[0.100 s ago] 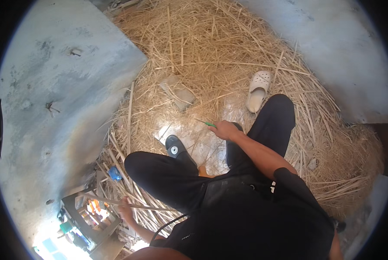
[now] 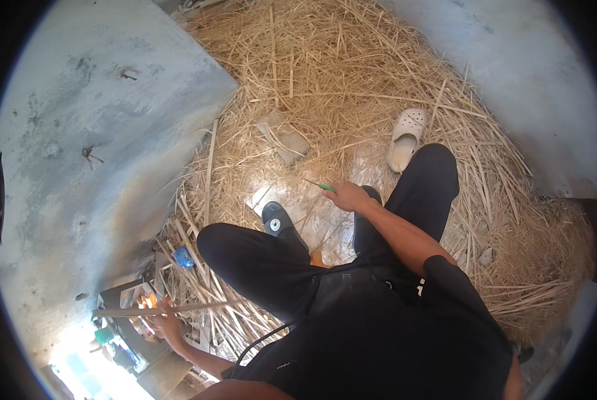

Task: The person strips bark or outer layers from a wooden stick using a small knife.

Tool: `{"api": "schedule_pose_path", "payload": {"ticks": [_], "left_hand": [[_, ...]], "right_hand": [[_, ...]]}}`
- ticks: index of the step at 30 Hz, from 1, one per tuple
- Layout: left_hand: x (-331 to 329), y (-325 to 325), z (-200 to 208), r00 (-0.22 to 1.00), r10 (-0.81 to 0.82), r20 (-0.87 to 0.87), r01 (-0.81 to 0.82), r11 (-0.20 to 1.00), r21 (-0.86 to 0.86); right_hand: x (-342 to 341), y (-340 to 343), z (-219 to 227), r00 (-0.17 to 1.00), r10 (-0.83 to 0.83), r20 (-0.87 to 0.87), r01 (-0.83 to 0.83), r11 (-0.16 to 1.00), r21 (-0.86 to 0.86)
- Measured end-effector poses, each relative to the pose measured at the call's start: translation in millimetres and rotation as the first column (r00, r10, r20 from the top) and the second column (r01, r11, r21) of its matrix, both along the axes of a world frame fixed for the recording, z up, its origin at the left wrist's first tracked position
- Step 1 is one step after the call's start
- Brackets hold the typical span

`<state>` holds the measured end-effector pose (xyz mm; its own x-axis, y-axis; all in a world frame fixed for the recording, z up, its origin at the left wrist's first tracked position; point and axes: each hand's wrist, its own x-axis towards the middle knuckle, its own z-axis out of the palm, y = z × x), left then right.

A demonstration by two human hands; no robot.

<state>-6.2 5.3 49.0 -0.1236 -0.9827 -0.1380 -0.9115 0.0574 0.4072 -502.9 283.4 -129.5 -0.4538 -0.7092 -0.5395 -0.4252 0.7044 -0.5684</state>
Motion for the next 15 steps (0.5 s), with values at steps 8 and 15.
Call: {"api": "schedule_pose_path", "payload": {"ticks": [8, 15], "left_hand": [[-165.5, -45.6, 103.6, 0.715, -0.559, -0.419, 0.339, 0.802, -0.492], [-288.5, -90.3, 95.0, 0.639, -0.576, -0.510, 0.530, 0.810, -0.250]], "right_hand": [[12.9, -15.7, 12.4, 1.000, 0.020, -0.010, -0.021, 0.991, -0.129], [21.0, -35.5, 65.9, 0.988, -0.139, 0.070, 0.155, 0.832, -0.532]]}}
